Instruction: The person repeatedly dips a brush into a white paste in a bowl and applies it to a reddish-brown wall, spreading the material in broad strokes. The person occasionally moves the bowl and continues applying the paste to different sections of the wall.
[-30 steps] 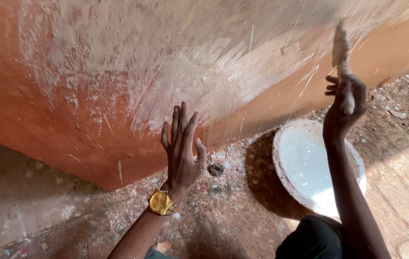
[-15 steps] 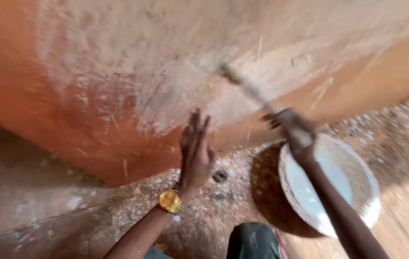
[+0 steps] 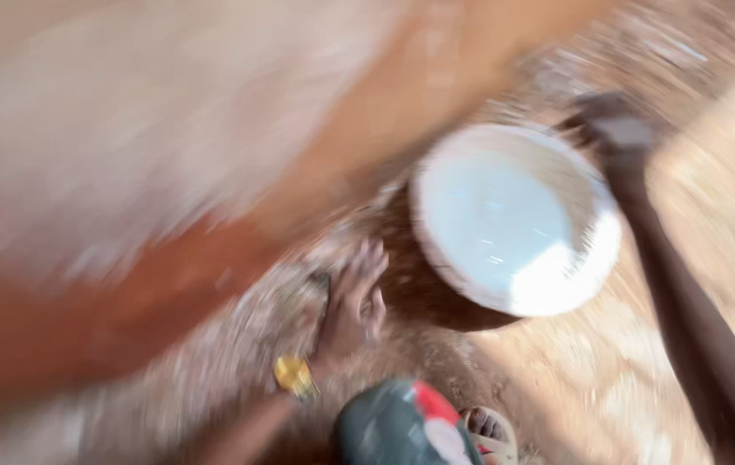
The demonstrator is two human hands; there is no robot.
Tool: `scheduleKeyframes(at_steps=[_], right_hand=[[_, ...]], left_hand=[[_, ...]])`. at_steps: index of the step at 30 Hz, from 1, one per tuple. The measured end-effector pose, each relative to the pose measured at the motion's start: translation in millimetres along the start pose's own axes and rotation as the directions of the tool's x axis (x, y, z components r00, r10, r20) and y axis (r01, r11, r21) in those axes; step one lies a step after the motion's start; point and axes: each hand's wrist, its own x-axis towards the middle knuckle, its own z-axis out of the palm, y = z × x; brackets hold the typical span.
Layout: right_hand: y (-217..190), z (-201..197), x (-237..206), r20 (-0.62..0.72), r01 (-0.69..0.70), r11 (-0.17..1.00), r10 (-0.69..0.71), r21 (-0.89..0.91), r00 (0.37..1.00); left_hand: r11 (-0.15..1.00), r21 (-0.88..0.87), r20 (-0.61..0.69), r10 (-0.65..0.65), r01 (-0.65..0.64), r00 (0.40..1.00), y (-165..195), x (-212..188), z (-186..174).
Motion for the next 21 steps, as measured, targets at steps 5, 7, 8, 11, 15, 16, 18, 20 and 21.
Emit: scheduleKeyframes(at_steps=[5, 7, 8, 11, 15, 16, 18, 20, 21], right_hand=[[58.3, -5.5, -104.0, 0.109, -0.342, 0.774, 0.464, -0.533, 0.879], [76.5, -2.4, -130.0, 0.151, -0.278, 0.604, 0.562, -0.747, 0.813], [82.4, -0.4, -139.9, 0.223, -0.238, 0.649, 0.544, -0.722, 0.809], [87.5, -7.5, -154.5, 0.304, -0.265, 0.738, 0.538, -0.621, 0.786], [74.9, -26.7, -150.8, 0.247, -0.574, 0.687, 0.711, -0.446, 0.659], [70.8, -31.7, -148.2, 0.216, -0.631, 0.658, 0.742, -0.411, 0.634], [62.4, -41.8, -145.7, 0.151, -0.608, 0.703, 0.691, -0.368, 0.707], [52.1, -49.2, -153.0, 0.062, -0.623, 0.709, 0.675, -0.329, 0.735], [45.1, -53.6, -161.8, 0.001, -0.646, 0.699, 0.679, -0.309, 0.734]], left_hand=[[0.963, -0.26, -0.091, 0.053, -0.075, 0.994, 22.8, 10.4, 147.9], [0.988, -0.154, 0.073, 0.033, -0.022, 0.997, 18.8, 20.2, 190.7], [0.992, -0.126, 0.061, 0.026, -0.018, 0.998, 11.4, 29.1, 205.5], [1.0, 0.004, 0.098, 0.03, -0.031, 0.995, -17.2, 58.9, 222.9], [0.989, 0.136, 0.1, 0.047, -0.06, 0.994, -41.9, 72.4, 209.9], [0.99, 0.124, 0.086, 0.053, -0.063, 0.995, -44.1, 71.5, 204.9], [0.993, 0.095, 0.056, 0.066, -0.071, 0.996, -46.3, 67.2, 196.0], [0.99, 0.113, 0.045, 0.082, -0.087, 0.996, -48.9, 61.7, 187.6], [0.988, 0.118, 0.039, 0.093, -0.097, 0.995, -50.3, 58.9, 184.0]])
